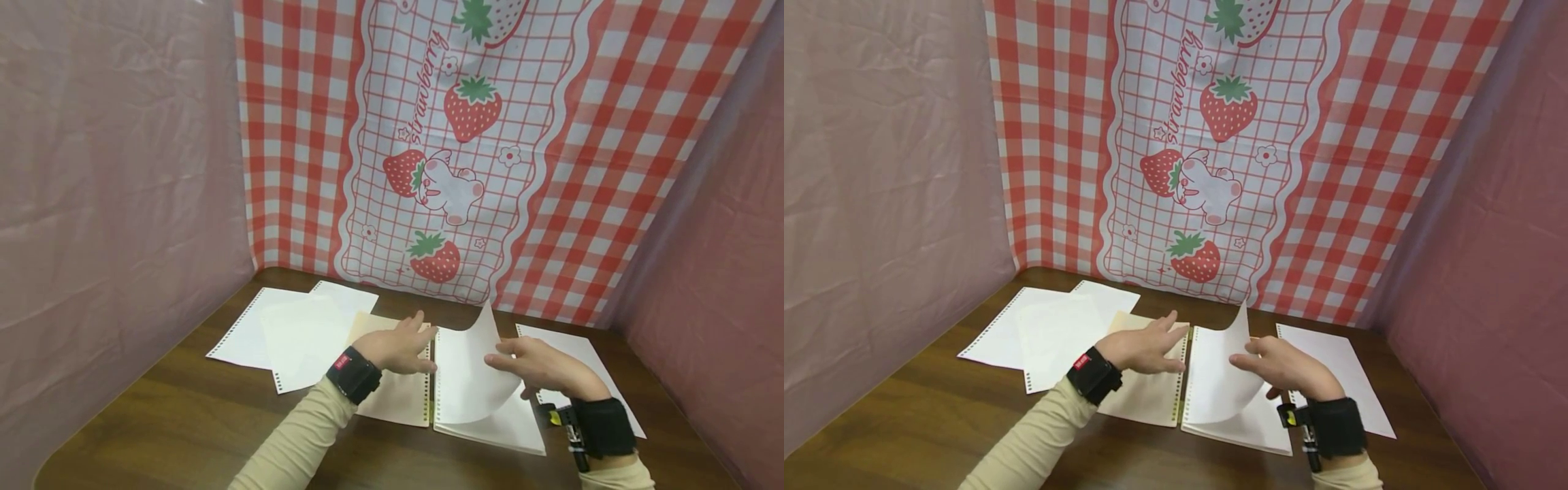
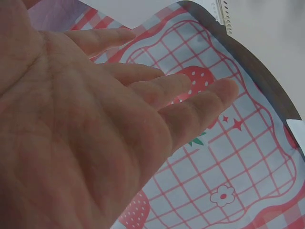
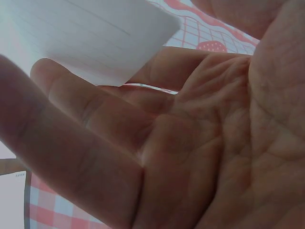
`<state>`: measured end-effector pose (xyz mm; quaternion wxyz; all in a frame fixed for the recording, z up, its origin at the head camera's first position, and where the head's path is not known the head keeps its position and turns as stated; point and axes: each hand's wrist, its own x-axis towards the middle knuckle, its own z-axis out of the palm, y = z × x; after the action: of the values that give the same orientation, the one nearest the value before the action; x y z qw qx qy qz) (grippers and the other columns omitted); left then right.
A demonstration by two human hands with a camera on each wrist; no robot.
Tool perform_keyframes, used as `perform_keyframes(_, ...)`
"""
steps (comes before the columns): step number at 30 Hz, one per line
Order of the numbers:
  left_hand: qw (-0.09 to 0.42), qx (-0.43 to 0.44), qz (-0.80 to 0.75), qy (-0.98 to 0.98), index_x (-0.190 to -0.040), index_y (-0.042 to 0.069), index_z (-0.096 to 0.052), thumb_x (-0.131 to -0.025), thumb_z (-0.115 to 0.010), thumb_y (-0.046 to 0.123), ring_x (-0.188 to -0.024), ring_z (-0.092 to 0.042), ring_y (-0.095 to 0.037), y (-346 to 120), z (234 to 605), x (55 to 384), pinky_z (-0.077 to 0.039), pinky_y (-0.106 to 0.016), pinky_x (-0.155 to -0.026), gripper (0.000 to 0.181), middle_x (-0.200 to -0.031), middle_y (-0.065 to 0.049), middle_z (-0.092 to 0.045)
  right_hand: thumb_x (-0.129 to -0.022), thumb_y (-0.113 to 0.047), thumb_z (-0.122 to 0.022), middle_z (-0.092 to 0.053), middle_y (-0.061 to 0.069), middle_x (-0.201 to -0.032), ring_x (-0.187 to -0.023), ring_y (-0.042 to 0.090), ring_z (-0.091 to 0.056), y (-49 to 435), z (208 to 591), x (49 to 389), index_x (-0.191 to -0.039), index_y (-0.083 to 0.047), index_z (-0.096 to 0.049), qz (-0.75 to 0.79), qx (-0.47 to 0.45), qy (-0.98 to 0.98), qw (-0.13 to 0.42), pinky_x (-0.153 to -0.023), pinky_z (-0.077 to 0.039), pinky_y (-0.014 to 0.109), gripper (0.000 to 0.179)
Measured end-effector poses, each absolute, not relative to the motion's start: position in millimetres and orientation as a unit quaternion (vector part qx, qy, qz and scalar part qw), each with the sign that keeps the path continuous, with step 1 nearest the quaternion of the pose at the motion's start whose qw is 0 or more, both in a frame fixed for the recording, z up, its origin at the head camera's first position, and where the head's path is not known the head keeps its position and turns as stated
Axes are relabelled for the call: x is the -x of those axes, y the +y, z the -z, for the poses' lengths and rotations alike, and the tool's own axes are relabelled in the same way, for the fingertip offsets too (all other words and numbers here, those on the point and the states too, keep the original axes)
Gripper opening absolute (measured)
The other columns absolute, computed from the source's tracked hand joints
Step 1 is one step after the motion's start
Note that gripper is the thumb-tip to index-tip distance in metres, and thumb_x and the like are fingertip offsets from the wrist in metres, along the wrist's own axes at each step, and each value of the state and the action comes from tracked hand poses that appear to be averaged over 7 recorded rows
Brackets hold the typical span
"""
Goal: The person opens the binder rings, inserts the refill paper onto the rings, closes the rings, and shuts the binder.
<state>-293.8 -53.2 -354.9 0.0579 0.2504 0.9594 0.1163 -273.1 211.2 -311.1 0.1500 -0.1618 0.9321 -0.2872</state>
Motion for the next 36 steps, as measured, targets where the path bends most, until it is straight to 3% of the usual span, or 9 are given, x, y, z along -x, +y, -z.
perform_keyframes(10, 0.052, -0.254, -0.082, 0.962, -0.157, 0.019, -0.036, -0.097, -0.063, 0.048, -0.155, -0.028, -0.036, -41, 361, 289, -0.033, -0.049, -0.123, 0.072, -0.169, -0.020, -0.019, -0.097, -0.047, -0.065, -0.039, 0.036, -0.153, -0.112, 0.035, -0.065, 210, 313, 275, -0.136, 0.007, -0.058, 0.277, 0.153, 0.935, 0.159, -0.062, -0.062, 0.041, 0.068)
perform_keyframes(12, 0.055, -0.251, -0.078, 0.963, -0.157, 0.019, -0.036, -0.097, -0.063, 0.048, -0.155, -0.027, -0.036, -39, 362, 289, -0.033, -0.049, -0.122, 0.072, -0.169, -0.020, -0.019, -0.097, -0.046, -0.065, -0.042, 0.035, -0.152, -0.095, 0.033, -0.069, 212, 314, 276, -0.137, 0.007, -0.058, 0.276, 0.154, 0.935, 0.158, -0.060, -0.061, 0.041, 0.066)
perform_keyframes(15, 0.055, -0.251, -0.070, 0.964, -0.157, 0.020, -0.037, -0.096, -0.064, 0.049, -0.155, -0.028, -0.035, -35, 365, 288, -0.035, -0.049, -0.122, 0.072, -0.169, -0.019, -0.019, -0.099, -0.041, -0.064, -0.051, 0.032, -0.145, -0.066, 0.023, -0.063, 215, 315, 276, -0.137, 0.005, -0.058, 0.279, 0.152, 0.934, 0.162, -0.056, -0.058, 0.039, 0.061)
perform_keyframes(18, 0.056, -0.257, -0.058, 0.963, -0.156, 0.021, -0.038, -0.095, -0.065, 0.050, -0.155, -0.029, -0.035, -31, 370, 286, -0.036, -0.049, -0.121, 0.073, -0.169, -0.019, -0.019, -0.100, -0.038, -0.063, -0.051, 0.033, -0.145, -0.053, 0.020, -0.053, 218, 315, 276, -0.130, 0.002, -0.065, 0.284, 0.158, 0.930, 0.170, -0.054, -0.056, 0.038, 0.050)
perform_keyframes(20, 0.059, -0.262, -0.048, 0.962, -0.155, 0.021, -0.039, -0.095, -0.065, 0.050, -0.154, -0.030, -0.035, -27, 373, 285, -0.037, -0.049, -0.120, 0.072, -0.169, -0.019, -0.020, -0.100, -0.038, -0.062, -0.046, 0.035, -0.148, -0.053, 0.021, -0.054, 220, 315, 277, -0.124, 0.000, -0.068, 0.288, 0.162, 0.928, 0.173, -0.055, -0.056, 0.039, 0.045)
perform_keyframes(22, 0.063, -0.265, -0.037, 0.961, -0.155, 0.022, -0.040, -0.095, -0.066, 0.051, -0.154, -0.030, -0.034, -24, 377, 284, -0.038, -0.048, -0.120, 0.072, -0.168, -0.018, -0.022, -0.100, -0.039, -0.062, -0.052, 0.035, -0.142, -0.054, 0.021, -0.054, 221, 316, 278, -0.118, -0.001, -0.071, 0.289, 0.167, 0.926, 0.177, -0.055, -0.056, 0.040, 0.042)
perform_keyframes(25, 0.068, -0.271, -0.021, 0.960, -0.154, 0.023, -0.041, -0.094, -0.065, 0.053, -0.154, -0.031, -0.032, -19, 381, 282, -0.039, -0.047, -0.119, 0.071, -0.168, -0.016, -0.025, -0.100, -0.038, -0.062, -0.066, 0.022, -0.104, -0.053, 0.019, -0.053, 221, 317, 279, -0.114, -0.002, -0.070, 0.290, 0.171, 0.923, 0.186, -0.053, -0.054, 0.037, 0.040)
perform_keyframes(28, 0.073, -0.274, -0.007, 0.959, -0.155, 0.025, -0.040, -0.094, -0.064, 0.054, -0.153, -0.032, -0.032, -15, 385, 280, -0.041, -0.047, -0.117, 0.072, -0.168, -0.015, -0.025, -0.100, -0.037, -0.061, -0.053, 0.004, -0.075, -0.052, 0.016, -0.050, 221, 319, 281, -0.112, -0.001, -0.070, 0.289, 0.167, 0.922, 0.196, -0.051, -0.051, 0.032, 0.038)
perform_keyframes(36, 0.070, -0.290, 0.036, 0.954, -0.153, 0.025, -0.042, -0.094, -0.063, 0.057, -0.151, -0.036, -0.030, -6, 393, 272, -0.047, -0.046, -0.112, 0.070, -0.167, -0.013, -0.029, -0.101, -0.036, -0.061, -0.059, 0.011, -0.107, -0.087, 0.023, -0.058, 226, 322, 288, -0.113, 0.000, -0.071, 0.271, 0.146, 0.930, 0.202, -0.068, -0.061, 0.052, 0.040)
